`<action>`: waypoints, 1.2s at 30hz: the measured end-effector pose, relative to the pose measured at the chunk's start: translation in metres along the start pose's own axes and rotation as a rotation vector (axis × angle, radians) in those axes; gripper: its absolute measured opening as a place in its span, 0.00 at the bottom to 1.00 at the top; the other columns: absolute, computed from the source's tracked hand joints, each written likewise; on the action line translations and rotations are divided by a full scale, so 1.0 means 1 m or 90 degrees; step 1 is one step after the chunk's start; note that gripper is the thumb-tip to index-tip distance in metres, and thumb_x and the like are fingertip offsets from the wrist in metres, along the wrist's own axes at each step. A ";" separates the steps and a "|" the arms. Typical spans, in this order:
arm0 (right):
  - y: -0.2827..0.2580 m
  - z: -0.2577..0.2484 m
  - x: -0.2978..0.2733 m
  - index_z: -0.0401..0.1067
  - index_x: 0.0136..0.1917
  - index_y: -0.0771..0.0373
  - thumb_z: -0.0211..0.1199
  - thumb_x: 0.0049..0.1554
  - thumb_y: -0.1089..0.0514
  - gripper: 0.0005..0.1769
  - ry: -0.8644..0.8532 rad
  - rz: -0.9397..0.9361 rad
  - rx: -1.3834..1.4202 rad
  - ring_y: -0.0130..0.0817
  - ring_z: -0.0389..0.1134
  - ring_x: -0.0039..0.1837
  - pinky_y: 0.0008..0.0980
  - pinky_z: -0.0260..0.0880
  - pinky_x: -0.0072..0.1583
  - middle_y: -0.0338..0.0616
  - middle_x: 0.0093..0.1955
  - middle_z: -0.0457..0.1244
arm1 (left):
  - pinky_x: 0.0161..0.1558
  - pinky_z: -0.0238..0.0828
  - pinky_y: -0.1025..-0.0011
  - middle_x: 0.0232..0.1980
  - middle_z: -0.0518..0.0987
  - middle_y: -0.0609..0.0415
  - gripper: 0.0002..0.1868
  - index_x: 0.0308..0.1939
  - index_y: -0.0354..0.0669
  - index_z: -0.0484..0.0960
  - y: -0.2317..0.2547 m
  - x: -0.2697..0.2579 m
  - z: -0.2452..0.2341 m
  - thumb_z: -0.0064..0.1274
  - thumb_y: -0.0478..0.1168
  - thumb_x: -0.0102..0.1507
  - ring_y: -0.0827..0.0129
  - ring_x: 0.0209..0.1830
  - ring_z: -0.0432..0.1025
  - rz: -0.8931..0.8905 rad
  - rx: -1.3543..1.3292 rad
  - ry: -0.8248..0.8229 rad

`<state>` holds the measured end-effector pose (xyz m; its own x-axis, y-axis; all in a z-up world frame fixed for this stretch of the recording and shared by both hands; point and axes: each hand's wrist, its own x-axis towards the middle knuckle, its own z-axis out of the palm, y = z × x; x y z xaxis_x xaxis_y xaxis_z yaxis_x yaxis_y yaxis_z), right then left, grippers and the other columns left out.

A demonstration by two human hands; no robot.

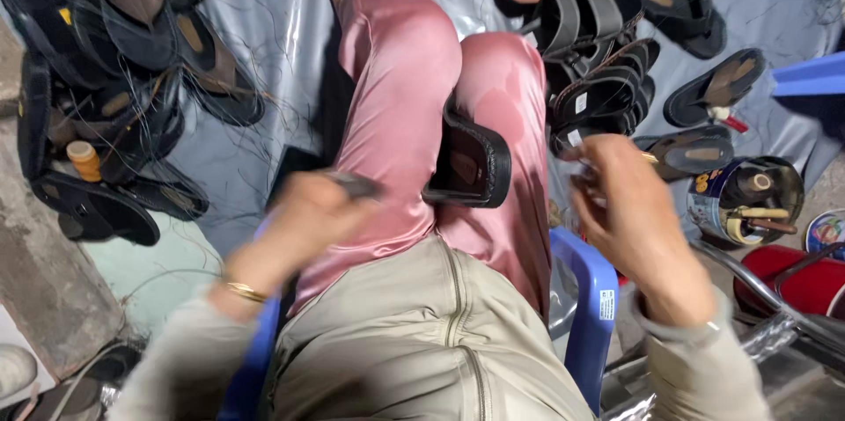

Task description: The person hand-sews a dark leather shoe using a needle and thread, pulling the thread tight through the sole and upper material while wearing a protective thimble on a finger.

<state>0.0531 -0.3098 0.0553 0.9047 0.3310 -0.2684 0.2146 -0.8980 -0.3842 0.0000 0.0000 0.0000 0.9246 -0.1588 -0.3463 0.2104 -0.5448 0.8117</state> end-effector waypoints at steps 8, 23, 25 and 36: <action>-0.035 -0.024 -0.029 0.57 0.67 0.34 0.54 0.54 0.47 0.27 -0.069 -0.193 -0.313 0.34 0.62 0.23 0.35 0.56 0.20 0.28 0.41 0.59 | 0.55 0.50 0.45 0.62 0.63 0.46 0.21 0.48 0.55 0.78 -0.005 0.006 -0.009 0.51 0.53 0.52 0.48 0.64 0.53 0.120 0.444 0.184; -0.043 -0.026 -0.017 0.53 0.69 0.30 0.53 0.52 0.43 0.30 -0.155 -0.188 -0.433 0.34 0.63 0.23 0.34 0.59 0.20 0.26 0.40 0.59 | 0.63 0.29 0.34 0.68 0.64 0.58 0.51 0.66 0.61 0.58 0.014 0.048 0.064 0.69 0.59 0.45 0.55 0.68 0.61 0.362 0.193 0.094; -0.046 -0.028 -0.017 0.51 0.69 0.29 0.52 0.52 0.41 0.32 -0.170 -0.173 -0.460 0.35 0.63 0.23 0.36 0.60 0.19 0.26 0.40 0.59 | 0.63 0.28 0.34 0.67 0.65 0.59 0.51 0.65 0.62 0.58 0.015 0.049 0.066 0.70 0.59 0.44 0.54 0.68 0.62 0.362 0.189 0.096; -0.042 -0.015 0.003 0.67 0.48 0.61 0.55 0.52 0.62 0.09 -0.200 -0.168 0.054 0.36 0.72 0.44 0.32 0.69 0.41 0.40 0.50 0.67 | 0.64 0.32 0.36 0.59 0.72 0.58 0.50 0.63 0.61 0.64 0.014 0.056 0.080 0.71 0.62 0.41 0.60 0.59 0.67 0.382 0.164 0.152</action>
<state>0.0525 -0.2757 0.0840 0.6638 0.6310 -0.4015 0.3813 -0.7473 -0.5441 0.0291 -0.0820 -0.0456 0.9083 -0.3241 0.2643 -0.4137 -0.6028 0.6823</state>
